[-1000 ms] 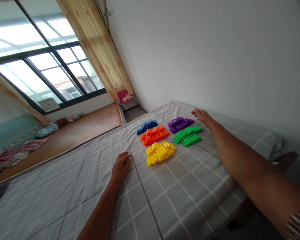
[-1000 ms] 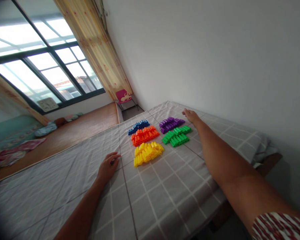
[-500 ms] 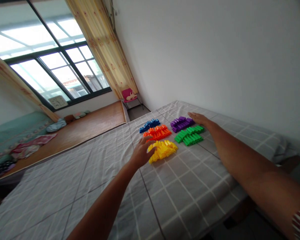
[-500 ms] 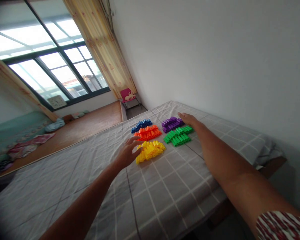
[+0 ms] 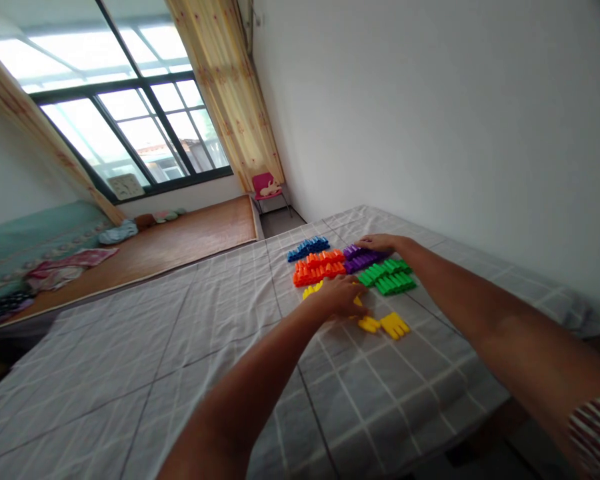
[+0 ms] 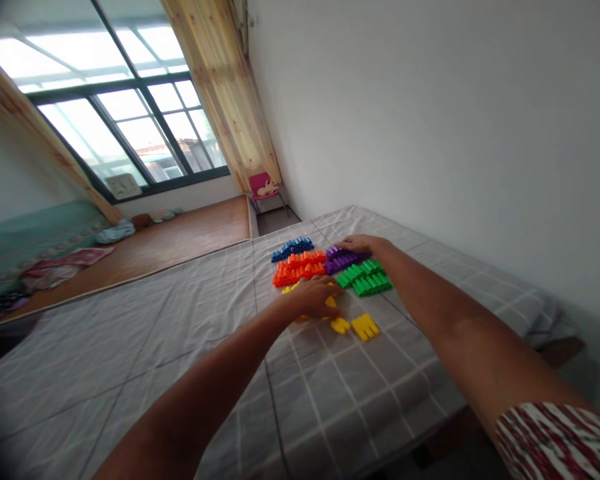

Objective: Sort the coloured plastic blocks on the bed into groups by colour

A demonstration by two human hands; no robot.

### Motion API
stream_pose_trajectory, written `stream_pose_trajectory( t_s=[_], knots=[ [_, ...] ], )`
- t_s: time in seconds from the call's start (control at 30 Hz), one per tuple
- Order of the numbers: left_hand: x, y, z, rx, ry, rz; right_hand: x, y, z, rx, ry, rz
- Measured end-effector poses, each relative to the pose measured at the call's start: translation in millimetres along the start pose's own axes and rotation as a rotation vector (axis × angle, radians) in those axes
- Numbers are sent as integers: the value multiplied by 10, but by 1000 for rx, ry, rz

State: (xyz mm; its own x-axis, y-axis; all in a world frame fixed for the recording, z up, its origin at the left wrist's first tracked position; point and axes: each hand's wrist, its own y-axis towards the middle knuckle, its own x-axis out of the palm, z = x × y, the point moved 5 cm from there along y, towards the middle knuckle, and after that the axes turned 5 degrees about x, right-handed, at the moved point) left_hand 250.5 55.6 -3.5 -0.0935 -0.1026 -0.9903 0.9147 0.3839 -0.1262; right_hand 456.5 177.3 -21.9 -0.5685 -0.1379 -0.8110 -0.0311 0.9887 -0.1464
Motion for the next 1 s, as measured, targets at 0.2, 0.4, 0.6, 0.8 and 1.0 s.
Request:
stream_pose_trajectory(
  t_s=[0.2,0.4,0.6,0.8,1.0],
  knots=[
    [-7,-383,-265,-83,33,-19,277,8,-434,-22,-45,-146],
    [12,-1040,-578,-163,35,-38,652,92,-939,-124,-34,-191],
    [156,-1831,-886,-281,1,-3,1144,168,-1617,-244,-81,-234],
    [289,-2751,-1119,-474,-30,23,1776,222,-2444,-397,-131,-267],
    [403,-3677,-1377,-703,-48,41,2366,87,-3410,-534,-145,-260]
  ],
)
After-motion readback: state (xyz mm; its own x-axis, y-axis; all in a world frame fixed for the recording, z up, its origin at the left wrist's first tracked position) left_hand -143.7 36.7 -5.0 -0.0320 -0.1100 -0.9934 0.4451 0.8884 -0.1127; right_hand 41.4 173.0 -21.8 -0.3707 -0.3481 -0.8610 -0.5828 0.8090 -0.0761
